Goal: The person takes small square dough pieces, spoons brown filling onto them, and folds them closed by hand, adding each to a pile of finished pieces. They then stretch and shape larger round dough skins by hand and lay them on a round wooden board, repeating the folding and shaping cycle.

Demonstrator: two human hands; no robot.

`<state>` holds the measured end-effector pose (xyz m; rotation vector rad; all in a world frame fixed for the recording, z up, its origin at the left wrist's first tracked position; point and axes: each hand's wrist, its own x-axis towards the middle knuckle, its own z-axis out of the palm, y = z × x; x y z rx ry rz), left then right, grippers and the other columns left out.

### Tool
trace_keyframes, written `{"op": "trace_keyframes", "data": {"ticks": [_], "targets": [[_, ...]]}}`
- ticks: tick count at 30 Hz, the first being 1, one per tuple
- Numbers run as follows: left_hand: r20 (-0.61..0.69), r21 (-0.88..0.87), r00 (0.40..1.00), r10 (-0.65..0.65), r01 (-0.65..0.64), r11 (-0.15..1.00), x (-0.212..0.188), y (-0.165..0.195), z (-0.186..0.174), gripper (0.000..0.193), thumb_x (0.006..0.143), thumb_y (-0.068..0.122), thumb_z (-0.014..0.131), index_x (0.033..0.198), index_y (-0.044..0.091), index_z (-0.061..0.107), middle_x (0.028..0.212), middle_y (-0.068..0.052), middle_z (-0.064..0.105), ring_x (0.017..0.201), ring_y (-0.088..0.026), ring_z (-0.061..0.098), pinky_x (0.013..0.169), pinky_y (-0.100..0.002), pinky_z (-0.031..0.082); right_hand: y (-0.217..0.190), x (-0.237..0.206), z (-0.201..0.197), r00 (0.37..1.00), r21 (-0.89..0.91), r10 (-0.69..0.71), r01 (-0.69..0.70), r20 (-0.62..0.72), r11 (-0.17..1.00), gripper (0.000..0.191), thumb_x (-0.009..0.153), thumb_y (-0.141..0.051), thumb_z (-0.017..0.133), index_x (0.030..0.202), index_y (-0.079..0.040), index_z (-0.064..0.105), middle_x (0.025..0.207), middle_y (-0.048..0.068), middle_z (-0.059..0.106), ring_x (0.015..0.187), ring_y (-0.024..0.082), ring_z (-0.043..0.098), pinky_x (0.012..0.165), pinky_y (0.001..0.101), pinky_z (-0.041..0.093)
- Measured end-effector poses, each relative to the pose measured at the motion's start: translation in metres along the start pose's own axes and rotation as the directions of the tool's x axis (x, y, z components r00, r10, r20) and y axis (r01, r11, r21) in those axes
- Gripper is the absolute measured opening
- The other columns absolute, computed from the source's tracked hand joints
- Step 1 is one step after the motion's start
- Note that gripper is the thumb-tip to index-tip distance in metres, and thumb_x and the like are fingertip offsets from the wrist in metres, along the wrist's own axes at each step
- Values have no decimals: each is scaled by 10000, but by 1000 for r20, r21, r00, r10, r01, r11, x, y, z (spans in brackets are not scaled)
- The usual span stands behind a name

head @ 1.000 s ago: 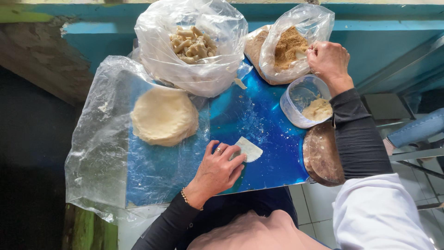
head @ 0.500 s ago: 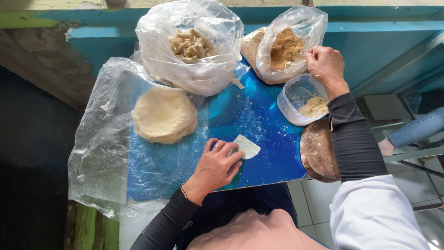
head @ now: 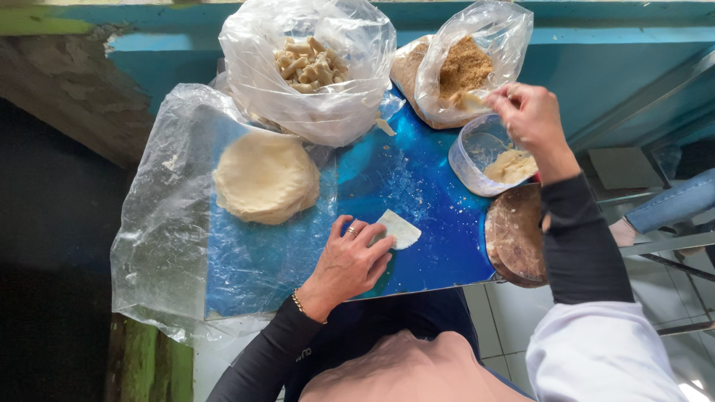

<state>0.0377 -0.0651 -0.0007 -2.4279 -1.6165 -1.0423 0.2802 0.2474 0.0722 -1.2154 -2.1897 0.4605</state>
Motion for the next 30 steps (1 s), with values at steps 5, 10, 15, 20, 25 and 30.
{"op": "trace_keyframes", "data": {"ticks": [5,10,15,20,25,30], "targets": [[7,-9,1000,4,-4,1000,0,-1,0,229,873,215,734,1086,144,688,1151,-73,639,1021,-263,609,1024,-520,395,-42,-73,8,970,324,-59,-21,236,946,127,993,-141,709,1052,-46,768,842,28,704,738,47,584,643,238,475],[-18,-16,1000,0,-1,1000,-1,-2,0,296,854,210,730,1129,111,686,1141,-76,658,1021,-268,617,1031,-532,385,-67,-126,35,931,249,-179,100,317,963,111,956,-127,709,1013,-54,770,863,49,727,732,135,658,636,285,516],[-93,-28,994,-63,61,998,-1,-5,1,252,880,154,730,1118,107,661,1185,-63,678,1077,-261,633,1032,-469,416,-79,-143,47,870,50,-450,449,202,892,112,898,-94,718,1003,-87,755,908,73,708,861,272,675,741,367,533],[-124,-4,991,-42,42,999,3,-6,5,340,851,155,746,1183,120,685,1193,-83,654,1083,-281,609,978,-450,432,-91,-142,49,815,-93,-548,570,188,816,125,841,-84,739,961,-118,750,848,35,657,817,251,632,696,388,516],[-92,38,995,-41,44,998,2,-6,8,319,838,169,754,1147,125,688,1176,-77,651,1074,-274,604,960,-456,433,-99,-138,49,780,-139,-591,621,203,772,123,825,-88,741,941,-129,738,813,30,620,803,247,619,684,386,505],[-101,64,994,-41,48,997,6,-9,12,239,888,152,741,1121,133,688,1158,-46,646,1059,-249,602,958,-432,441,-104,-135,47,763,-140,-615,643,199,753,107,839,-95,740,939,-131,726,817,31,611,818,247,617,694,381,502]]}}
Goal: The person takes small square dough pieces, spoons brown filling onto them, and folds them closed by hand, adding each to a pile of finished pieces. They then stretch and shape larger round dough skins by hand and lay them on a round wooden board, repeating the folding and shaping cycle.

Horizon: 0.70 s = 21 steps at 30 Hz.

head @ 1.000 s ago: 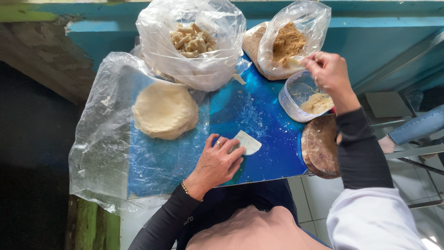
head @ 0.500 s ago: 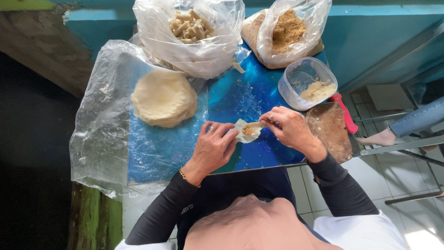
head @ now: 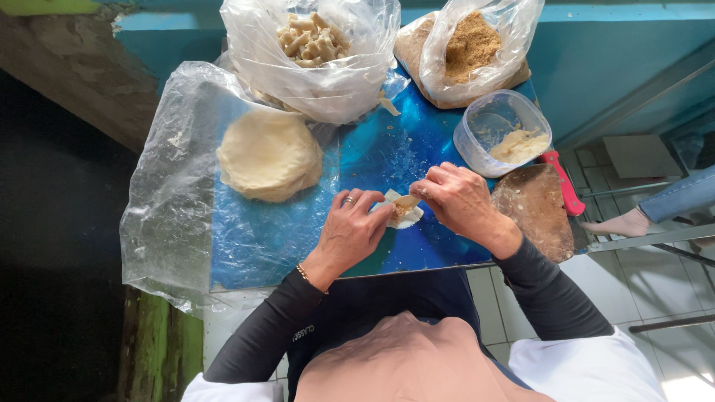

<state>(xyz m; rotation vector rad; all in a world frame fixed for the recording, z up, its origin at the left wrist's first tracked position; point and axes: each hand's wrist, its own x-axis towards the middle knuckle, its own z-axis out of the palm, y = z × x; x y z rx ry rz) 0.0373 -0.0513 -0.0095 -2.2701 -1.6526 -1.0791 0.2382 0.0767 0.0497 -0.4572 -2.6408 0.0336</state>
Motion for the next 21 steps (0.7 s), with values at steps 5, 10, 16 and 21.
{"op": "trace_keyframes", "data": {"ticks": [5,10,16,21], "targets": [[44,97,996,76,-80,992,7,-1,2,230,848,129,696,1078,152,701,1076,-32,628,1005,-229,599,929,-429,436,-2,3,-1,999,-27,-38,38,-10,999,118,815,-100,748,925,-137,723,815,30,609,818,242,618,681,375,494],[96,185,990,99,-116,976,12,1,1,143,868,160,677,1006,122,667,1045,-28,614,1005,-214,601,920,-417,446,0,1,2,1000,-13,-27,26,-16,1000,128,818,-95,752,935,-137,726,818,28,610,819,238,619,683,373,497],[59,104,993,107,-113,988,13,-1,-5,165,849,120,692,1014,112,676,1038,-23,629,976,-219,603,893,-399,451,10,-8,13,999,103,49,-48,-14,993,134,833,-69,729,958,-116,739,851,43,646,847,258,642,713,377,520],[-45,-292,996,-83,66,954,22,-10,-20,85,896,100,755,970,94,713,1013,-43,662,954,-248,623,831,-370,464,34,-12,16,941,370,298,-337,159,866,104,952,-127,711,1016,-101,788,898,55,722,766,190,689,668,312,529]]}}
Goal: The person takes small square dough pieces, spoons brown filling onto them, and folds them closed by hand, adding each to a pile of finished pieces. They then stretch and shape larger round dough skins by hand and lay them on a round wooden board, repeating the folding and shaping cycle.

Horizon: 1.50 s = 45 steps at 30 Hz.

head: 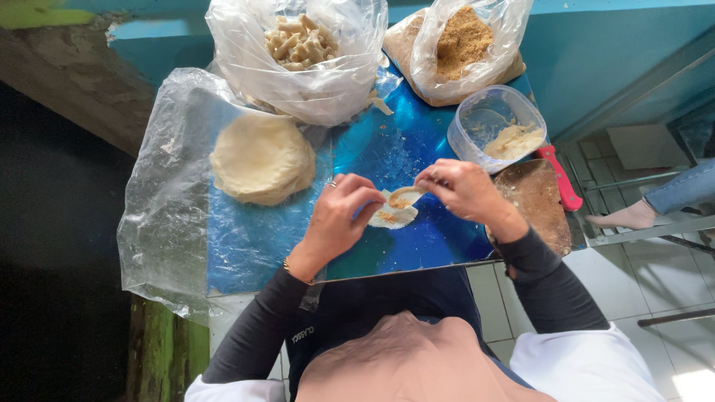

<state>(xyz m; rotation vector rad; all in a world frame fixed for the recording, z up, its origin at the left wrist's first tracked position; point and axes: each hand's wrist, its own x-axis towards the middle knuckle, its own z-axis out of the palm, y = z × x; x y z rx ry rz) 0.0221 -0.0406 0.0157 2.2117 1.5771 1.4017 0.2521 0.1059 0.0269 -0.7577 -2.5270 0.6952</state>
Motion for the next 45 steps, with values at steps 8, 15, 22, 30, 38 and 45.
{"op": "trace_keyframes", "data": {"ticks": [8,15,22,30,38,45], "targets": [[134,-419,971,-199,238,876,47,-8,-24,78,934,125,723,1000,101,757,1026,-37,693,898,-136,645,734,-295,504,50,46,-89,963,374,268,-238,-30,896,163,1020,-172,697,1078,-34,759,887,-39,691,792,28,589,685,214,479],[-85,-258,991,-102,77,963,175,-27,21,105,904,194,735,978,122,752,909,-46,709,751,-178,688,701,-335,550,66,131,-124,894,-407,129,-319,-429,856,179,1022,-241,681,1098,-161,822,966,132,760,847,302,727,772,420,567],[-168,14,986,-23,25,1000,254,-48,93,41,877,148,698,888,109,709,896,-118,728,885,-360,713,760,-472,539,40,136,-99,943,-768,-161,-130,-291,627,117,914,-198,702,952,-138,795,1124,54,722,1039,274,676,825,446,517],[-97,199,995,-24,43,979,245,-63,102,80,906,119,628,977,112,665,940,-131,727,899,-366,703,772,-491,538,-29,21,-80,917,-601,-156,-106,-367,792,198,920,-113,714,1103,-133,787,996,48,706,927,268,664,766,406,521],[84,181,996,-31,15,983,71,-11,12,154,906,233,713,863,94,662,853,-112,661,847,-354,676,713,-487,499,-46,-46,18,965,-227,40,-101,-258,969,178,919,-236,733,1020,-91,747,969,82,690,919,293,678,743,407,544],[-40,303,960,-279,277,912,-34,19,5,164,839,226,777,916,99,707,928,-92,639,896,-322,633,731,-458,492,-40,-57,45,950,-162,38,-91,-309,983,156,883,-210,770,989,-99,748,942,76,640,855,275,652,723,398,524]]}}
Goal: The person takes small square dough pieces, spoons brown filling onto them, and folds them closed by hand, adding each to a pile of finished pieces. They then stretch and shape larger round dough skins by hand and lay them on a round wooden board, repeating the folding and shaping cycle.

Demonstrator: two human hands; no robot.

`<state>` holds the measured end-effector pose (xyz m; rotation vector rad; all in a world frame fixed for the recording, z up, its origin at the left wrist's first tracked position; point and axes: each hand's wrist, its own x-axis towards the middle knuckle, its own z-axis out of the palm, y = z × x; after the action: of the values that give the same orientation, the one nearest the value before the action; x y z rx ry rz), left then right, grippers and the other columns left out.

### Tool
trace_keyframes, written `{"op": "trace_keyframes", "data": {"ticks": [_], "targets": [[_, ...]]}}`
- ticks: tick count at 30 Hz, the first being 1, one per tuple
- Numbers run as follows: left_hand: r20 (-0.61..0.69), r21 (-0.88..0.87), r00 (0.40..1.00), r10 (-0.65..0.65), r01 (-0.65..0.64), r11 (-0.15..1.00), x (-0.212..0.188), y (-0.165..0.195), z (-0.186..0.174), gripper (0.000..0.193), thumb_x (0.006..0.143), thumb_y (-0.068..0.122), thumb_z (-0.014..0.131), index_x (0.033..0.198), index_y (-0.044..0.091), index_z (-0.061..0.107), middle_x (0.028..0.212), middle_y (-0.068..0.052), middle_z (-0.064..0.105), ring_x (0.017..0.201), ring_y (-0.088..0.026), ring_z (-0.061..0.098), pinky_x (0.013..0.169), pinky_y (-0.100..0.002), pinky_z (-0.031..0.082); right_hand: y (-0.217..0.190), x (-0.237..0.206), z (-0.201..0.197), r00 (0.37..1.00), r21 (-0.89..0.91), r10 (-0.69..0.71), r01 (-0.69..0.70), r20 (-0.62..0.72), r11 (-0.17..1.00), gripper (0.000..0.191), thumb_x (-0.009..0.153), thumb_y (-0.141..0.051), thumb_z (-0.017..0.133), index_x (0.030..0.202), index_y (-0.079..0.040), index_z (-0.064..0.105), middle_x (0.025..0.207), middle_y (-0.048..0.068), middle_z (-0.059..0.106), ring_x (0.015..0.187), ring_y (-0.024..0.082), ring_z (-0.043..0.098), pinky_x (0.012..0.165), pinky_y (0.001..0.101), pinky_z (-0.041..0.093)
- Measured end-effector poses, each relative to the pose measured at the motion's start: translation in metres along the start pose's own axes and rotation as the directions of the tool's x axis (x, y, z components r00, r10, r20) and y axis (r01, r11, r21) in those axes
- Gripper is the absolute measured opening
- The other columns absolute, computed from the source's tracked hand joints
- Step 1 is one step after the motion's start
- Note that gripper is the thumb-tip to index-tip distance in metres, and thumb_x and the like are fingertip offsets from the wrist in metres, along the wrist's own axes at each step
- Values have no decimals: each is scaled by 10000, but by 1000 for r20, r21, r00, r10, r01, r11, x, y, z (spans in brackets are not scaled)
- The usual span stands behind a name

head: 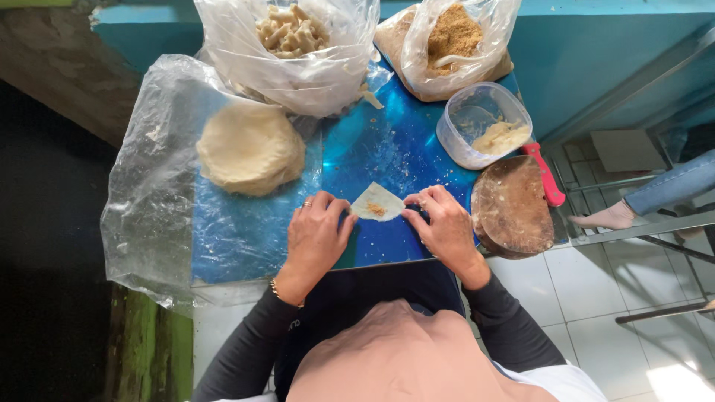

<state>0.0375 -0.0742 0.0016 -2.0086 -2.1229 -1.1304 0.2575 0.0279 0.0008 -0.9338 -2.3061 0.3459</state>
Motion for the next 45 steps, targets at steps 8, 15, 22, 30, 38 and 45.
{"op": "trace_keyframes", "data": {"ticks": [8,15,22,30,38,45], "targets": [[15,-72,991,-129,130,989,-2,-1,15,169,819,193,788,912,95,686,911,-90,642,889,-313,638,725,-451,489,-2,12,0,976,157,177,-196,125,968,99,869,-164,763,940,-98,743,911,40,692,655,179,656,619,319,524],[47,-299,987,-153,160,941,3,0,18,101,871,124,744,927,76,676,861,-74,700,817,-275,679,728,-412,524,-6,18,13,970,344,189,-232,154,910,133,864,-118,760,994,-96,742,947,32,749,727,147,710,602,298,538],[-71,-375,997,-11,-17,927,8,5,26,120,897,68,721,1010,53,680,913,-103,719,860,-298,687,732,-404,538,-21,11,16,1000,242,-18,13,18,970,209,865,-73,760,1072,-71,727,950,69,735,841,206,706,707,324,562],[30,-503,999,45,-24,864,2,0,22,239,858,7,710,1087,6,643,1020,-161,652,872,-290,707,746,-369,564,-21,4,10,979,107,-204,202,9,974,322,846,-72,769,1163,-58,713,1091,91,751,963,271,682,850,390,548],[-85,-312,990,108,-130,941,0,-6,38,139,881,3,703,1004,30,643,940,-141,666,912,-363,644,790,-442,526,-19,5,16,975,90,-222,222,-8,971,277,868,-98,773,1143,-93,742,1096,72,751,954,271,676,838,380,545],[-102,-298,981,166,-190,935,2,-6,39,102,887,14,690,980,36,657,919,-134,686,877,-348,651,791,-442,528,-19,6,17,972,67,-237,237,-4,969,290,851,-174,791,1124,-84,751,1015,76,690,932,277,645,776,385,545]]}}
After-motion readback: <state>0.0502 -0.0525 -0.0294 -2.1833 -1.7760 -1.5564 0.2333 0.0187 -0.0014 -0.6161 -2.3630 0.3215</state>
